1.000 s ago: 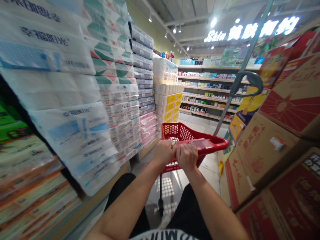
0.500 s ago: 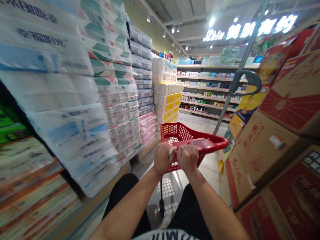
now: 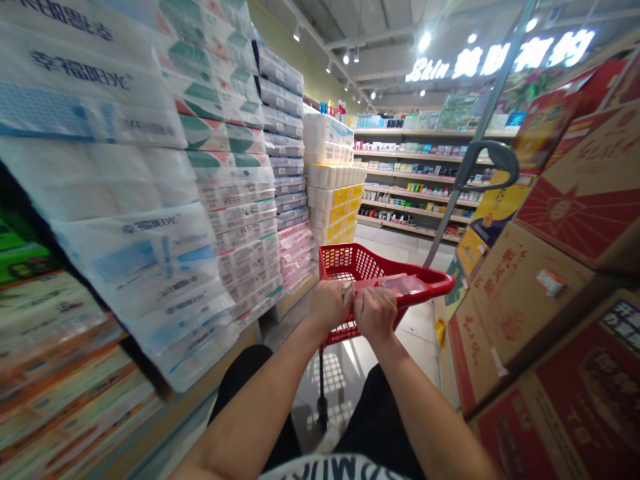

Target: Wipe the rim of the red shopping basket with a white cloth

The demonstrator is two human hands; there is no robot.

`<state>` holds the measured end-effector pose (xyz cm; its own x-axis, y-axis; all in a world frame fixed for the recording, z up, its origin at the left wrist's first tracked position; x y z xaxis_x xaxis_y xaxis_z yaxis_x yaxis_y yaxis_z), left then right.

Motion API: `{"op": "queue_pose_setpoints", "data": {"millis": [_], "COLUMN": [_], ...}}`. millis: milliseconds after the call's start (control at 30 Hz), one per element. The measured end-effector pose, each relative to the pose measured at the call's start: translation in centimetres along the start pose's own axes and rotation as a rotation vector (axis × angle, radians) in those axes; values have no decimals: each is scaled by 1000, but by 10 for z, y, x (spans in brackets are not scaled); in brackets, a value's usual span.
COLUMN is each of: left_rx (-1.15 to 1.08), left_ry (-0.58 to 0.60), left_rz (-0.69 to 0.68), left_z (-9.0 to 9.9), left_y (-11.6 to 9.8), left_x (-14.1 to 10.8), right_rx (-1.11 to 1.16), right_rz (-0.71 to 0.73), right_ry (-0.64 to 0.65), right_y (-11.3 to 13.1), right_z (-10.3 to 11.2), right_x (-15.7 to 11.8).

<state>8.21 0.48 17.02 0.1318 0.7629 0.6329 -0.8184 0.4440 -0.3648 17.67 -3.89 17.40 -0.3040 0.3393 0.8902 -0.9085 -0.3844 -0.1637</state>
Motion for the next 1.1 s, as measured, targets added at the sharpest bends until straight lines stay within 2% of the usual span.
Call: {"op": "queue_pose_setpoints", "data": {"millis": [67, 167, 233, 367, 433, 567, 600, 767, 800, 933, 967, 1033, 1100], "left_rx": [-17, -66, -123, -272, -294, -233, -230, -320, -315, -250, -252, -285, -345], "left_ry": [13, -75, -104, 49, 74, -111, -127, 71, 65, -131, -149, -106, 48], "left_rz": [-6, -69, -62, 65, 74, -30, -28, 104, 96, -2, -5, 39, 76], "left_z": [-2, 4, 6, -5, -7, 4, 4, -10, -9, 5, 6, 3, -7], "left_y": [1, 0, 3, 15, 16, 12, 13, 22, 22, 16, 16, 18, 19], "left_x": [-1, -9, -11, 0, 3, -4, -4, 7, 7, -3, -4, -2, 1], "right_rx": [-10, -21, -21, -20, -25, -40, -43, -54, -58, -78, -84, -98, -114], "right_rz": [1, 0, 6, 4, -9, -18, -14, -7, -9, -6, 1, 22, 47], "right_ry": [0, 9, 21, 12, 2, 7, 7, 8, 12, 27, 28, 22, 4], "right_y": [0, 0, 1, 0, -2, -2, -1, 0, 0, 1, 1, 2, 3], "right_z": [0, 0, -1, -3, -4, -6, -5, -3, -3, -4, -4, -3, -2], "right_x": [0, 0, 0, 1, 1, 1, 1, 2, 2, 2, 1, -1, -3]}}
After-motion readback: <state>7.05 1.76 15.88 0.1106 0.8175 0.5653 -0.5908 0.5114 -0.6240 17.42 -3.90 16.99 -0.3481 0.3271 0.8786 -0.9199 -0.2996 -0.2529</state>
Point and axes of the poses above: each hand's wrist, its own x-axis towards the middle knuckle, its own z-axis out of the back of the hand, y = z × x, the point moved 9 cm from there along x, towards the middle knuckle, and after that the axes turned 12 degrees about z, right-handed, at the moved point
